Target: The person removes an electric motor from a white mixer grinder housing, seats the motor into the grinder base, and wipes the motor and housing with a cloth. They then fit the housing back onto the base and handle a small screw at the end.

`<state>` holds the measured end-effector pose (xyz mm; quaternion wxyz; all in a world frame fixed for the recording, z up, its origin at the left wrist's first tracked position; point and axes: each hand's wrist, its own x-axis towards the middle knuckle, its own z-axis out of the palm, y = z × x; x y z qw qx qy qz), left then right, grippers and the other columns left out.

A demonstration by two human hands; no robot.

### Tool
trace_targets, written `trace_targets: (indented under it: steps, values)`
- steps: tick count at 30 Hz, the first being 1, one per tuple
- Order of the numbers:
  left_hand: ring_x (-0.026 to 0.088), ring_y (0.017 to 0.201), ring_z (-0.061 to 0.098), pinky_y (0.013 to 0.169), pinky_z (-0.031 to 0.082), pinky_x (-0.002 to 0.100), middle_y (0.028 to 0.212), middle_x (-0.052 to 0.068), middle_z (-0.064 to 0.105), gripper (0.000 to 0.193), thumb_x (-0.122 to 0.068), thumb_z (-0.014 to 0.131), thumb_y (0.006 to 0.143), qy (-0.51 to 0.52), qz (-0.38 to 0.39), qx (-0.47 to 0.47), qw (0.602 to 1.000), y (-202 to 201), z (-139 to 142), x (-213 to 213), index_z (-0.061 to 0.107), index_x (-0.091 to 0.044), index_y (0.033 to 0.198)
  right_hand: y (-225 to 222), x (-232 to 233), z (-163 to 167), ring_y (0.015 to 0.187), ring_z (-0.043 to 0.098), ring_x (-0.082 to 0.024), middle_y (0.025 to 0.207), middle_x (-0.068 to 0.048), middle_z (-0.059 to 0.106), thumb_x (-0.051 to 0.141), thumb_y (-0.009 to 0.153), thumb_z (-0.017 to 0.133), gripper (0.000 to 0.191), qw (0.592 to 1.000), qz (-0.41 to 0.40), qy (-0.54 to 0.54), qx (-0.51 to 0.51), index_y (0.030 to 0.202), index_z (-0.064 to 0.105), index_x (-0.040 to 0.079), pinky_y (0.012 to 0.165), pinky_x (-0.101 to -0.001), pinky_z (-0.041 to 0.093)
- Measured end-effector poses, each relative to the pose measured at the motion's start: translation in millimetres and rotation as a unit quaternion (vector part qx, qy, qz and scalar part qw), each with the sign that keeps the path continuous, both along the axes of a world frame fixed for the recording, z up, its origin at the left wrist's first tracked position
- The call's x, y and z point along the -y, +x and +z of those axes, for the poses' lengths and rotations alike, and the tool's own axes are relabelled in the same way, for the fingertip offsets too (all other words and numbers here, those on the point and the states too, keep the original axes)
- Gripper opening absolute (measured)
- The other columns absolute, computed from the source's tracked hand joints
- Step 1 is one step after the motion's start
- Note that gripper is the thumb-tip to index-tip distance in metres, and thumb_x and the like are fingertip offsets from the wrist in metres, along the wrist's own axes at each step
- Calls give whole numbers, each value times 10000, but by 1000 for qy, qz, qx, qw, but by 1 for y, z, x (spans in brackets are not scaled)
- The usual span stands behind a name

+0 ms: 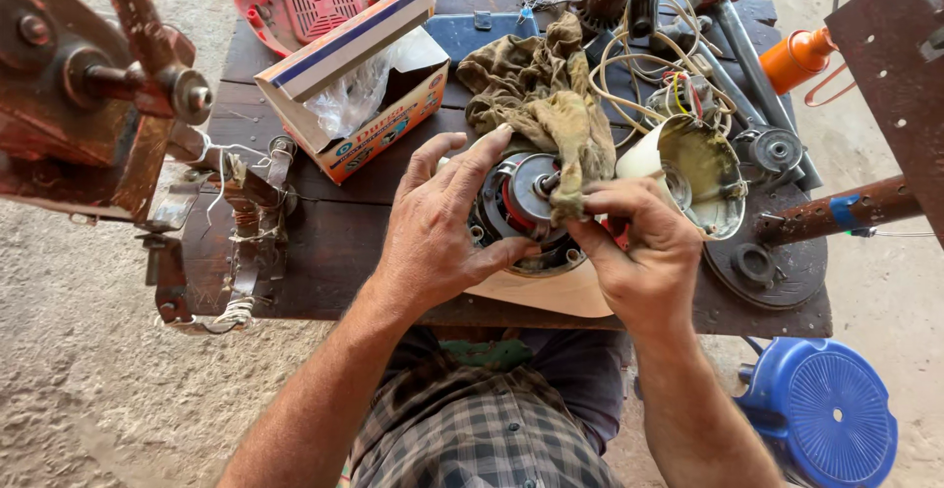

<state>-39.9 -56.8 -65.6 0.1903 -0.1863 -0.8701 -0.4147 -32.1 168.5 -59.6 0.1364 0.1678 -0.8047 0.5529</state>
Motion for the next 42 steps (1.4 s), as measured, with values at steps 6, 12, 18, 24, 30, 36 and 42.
trace_targets:
  steps: [6, 12, 18, 24, 30, 36, 42]
  values:
    - [365, 1362, 477, 1150, 372, 462, 1313, 140, 665, 1094, -427, 946, 642, 4, -2, 18, 1000, -6, 4, 2, 430, -62, 1535, -28, 10, 7, 911, 656, -95, 1067, -78, 675, -23, 831, 847, 352, 988, 22, -82, 128, 1095, 615, 0, 805, -242, 554]
    - [347, 1359, 488, 1163, 370, 455, 1267, 119, 690, 1101, -386, 950, 639, 9, -9, 34, 999, -11, 1, 1, 415, -64, 1545, -61, -7, 18, 915, 703, -109, 1014, -67, 726, 11, 804, 806, 438, 958, 76, -35, 273, 1206, 634, -11, 807, -260, 597]
    - [332, 1369, 477, 1174, 361, 442, 1277, 108, 706, 1161, -344, 950, 628, 16, -8, 36, 999, -9, 1, -1, 346, -56, 1576, -70, -18, 17, 795, 729, -110, 913, -79, 758, 23, 873, 772, 277, 941, 121, -90, 304, 1134, 696, -32, 699, -262, 608]
    - [333, 1388, 460, 1179, 351, 433, 1306, 110, 711, 1239, -340, 959, 628, 11, -7, 36, 999, -1, 2, -5, 256, -69, 1612, -56, -10, 7, 675, 634, -69, 860, -57, 728, 54, 973, 727, 129, 975, 57, -85, 195, 1080, 728, -20, 572, -215, 512]
    - [344, 1391, 440, 1174, 337, 439, 1303, 112, 708, 1272, -375, 969, 625, 9, 2, 37, 999, 4, 1, -6, 224, -67, 1609, -52, -9, 22, 650, 617, -84, 907, -48, 718, 47, 1017, 665, 74, 947, 1, -286, 150, 1076, 708, 54, 500, -222, 466]
    - [333, 1391, 451, 1173, 352, 419, 1304, 97, 718, 1251, -379, 958, 636, 8, 2, 35, 999, 2, -1, -4, 239, -69, 1612, -42, -8, 26, 1044, 652, -160, 1183, -92, 693, 7, 932, 726, 202, 994, 94, -29, 56, 1132, 704, 22, 909, -296, 533]
    - [325, 1384, 460, 1171, 352, 420, 1296, 107, 718, 1232, -389, 960, 636, 12, 6, 34, 999, -3, -2, -2, 265, -56, 1597, -36, -10, 28, 1287, 576, -244, 1338, -136, 639, -54, 807, 789, 241, 988, 79, 128, -45, 1032, 752, 24, 1094, -355, 460]
